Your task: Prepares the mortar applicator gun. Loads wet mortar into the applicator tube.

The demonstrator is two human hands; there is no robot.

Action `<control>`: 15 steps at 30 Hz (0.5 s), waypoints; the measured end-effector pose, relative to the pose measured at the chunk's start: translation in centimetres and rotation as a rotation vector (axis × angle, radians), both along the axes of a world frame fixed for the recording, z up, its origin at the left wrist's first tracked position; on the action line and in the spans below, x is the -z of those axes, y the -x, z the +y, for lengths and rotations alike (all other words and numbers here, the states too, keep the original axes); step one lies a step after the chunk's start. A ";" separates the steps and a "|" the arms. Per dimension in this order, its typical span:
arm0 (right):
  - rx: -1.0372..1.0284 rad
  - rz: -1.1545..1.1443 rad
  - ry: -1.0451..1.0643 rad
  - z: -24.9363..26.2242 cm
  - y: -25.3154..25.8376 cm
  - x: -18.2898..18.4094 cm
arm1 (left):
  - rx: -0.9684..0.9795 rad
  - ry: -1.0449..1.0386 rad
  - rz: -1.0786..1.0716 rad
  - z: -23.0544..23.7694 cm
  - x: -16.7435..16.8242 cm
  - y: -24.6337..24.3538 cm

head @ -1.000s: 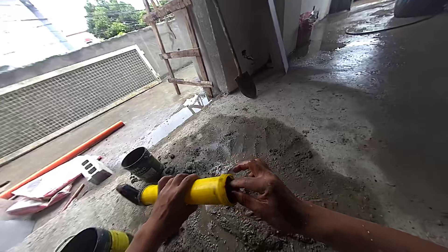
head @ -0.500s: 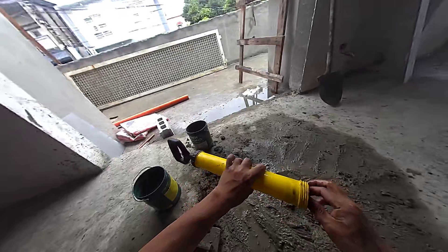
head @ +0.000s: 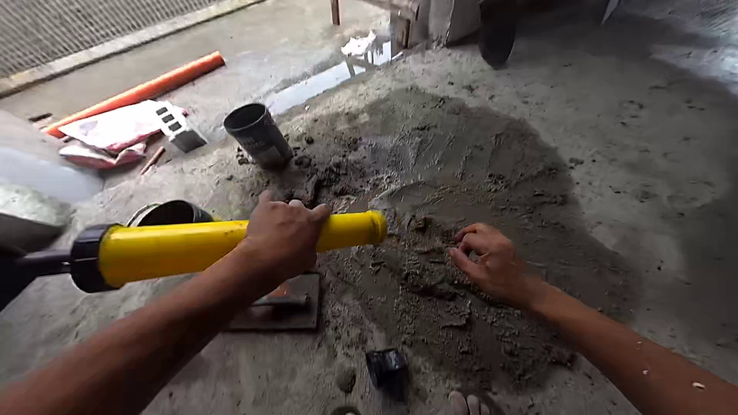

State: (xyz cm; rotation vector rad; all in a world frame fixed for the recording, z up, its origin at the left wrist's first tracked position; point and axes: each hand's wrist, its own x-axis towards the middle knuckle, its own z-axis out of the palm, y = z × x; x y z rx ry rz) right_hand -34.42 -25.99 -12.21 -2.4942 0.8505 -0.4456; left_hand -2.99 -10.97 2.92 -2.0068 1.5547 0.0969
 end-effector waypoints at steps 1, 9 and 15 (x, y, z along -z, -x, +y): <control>-0.013 0.139 -0.045 0.8 0.5 0.6 | -0.059 -0.120 0.012 1.0 1.3 -0.7; -0.188 0.412 -0.160 2.4 3.8 3.3 | -0.409 -0.580 0.215 14.9 5.2 -4.9; -0.410 0.599 -0.233 2.1 0.0 -1.9 | -0.721 -0.385 0.463 23.8 7.6 -6.9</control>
